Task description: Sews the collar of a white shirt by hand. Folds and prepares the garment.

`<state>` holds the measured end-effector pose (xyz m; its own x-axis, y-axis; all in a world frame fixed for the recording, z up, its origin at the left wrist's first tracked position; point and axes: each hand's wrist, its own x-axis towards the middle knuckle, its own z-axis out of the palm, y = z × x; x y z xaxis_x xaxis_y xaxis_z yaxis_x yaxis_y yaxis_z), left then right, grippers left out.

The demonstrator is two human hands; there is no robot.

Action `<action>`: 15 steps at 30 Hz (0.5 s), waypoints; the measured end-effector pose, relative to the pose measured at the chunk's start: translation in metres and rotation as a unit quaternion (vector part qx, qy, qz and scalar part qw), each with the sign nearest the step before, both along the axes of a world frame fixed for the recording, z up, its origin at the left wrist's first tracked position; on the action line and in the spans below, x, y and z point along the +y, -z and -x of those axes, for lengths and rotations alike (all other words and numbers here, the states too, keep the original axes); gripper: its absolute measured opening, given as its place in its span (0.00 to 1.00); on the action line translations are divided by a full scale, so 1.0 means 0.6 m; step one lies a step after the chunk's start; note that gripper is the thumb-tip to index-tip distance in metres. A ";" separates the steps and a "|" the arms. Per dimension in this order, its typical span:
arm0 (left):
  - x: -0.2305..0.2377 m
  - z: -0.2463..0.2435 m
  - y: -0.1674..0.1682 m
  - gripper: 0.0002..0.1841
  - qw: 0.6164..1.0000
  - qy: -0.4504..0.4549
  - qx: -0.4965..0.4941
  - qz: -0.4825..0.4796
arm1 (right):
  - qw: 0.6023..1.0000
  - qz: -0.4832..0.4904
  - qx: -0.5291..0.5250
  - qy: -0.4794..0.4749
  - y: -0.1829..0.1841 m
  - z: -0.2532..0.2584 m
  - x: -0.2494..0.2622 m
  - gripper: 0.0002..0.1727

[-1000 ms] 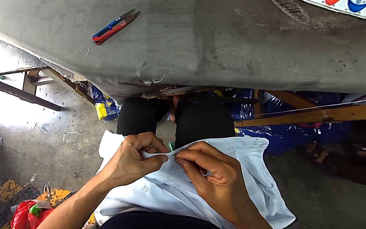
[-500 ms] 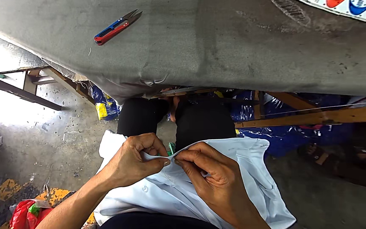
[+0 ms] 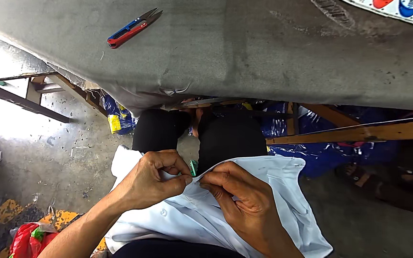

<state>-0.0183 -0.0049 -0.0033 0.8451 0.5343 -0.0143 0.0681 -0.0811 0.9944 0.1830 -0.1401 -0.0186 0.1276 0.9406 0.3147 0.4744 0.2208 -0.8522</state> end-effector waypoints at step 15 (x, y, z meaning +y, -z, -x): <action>0.002 0.002 -0.007 0.03 1.000 0.006 0.019 0.007 | 1.000 0.006 -0.012 0.002 -0.001 0.003 0.001 0.07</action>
<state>-0.0196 -0.0040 0.0009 0.8501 0.5238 -0.0547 0.1053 -0.0674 0.9922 0.1813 -0.1396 -0.0178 0.1240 0.9441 0.3056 0.4947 0.2082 -0.8437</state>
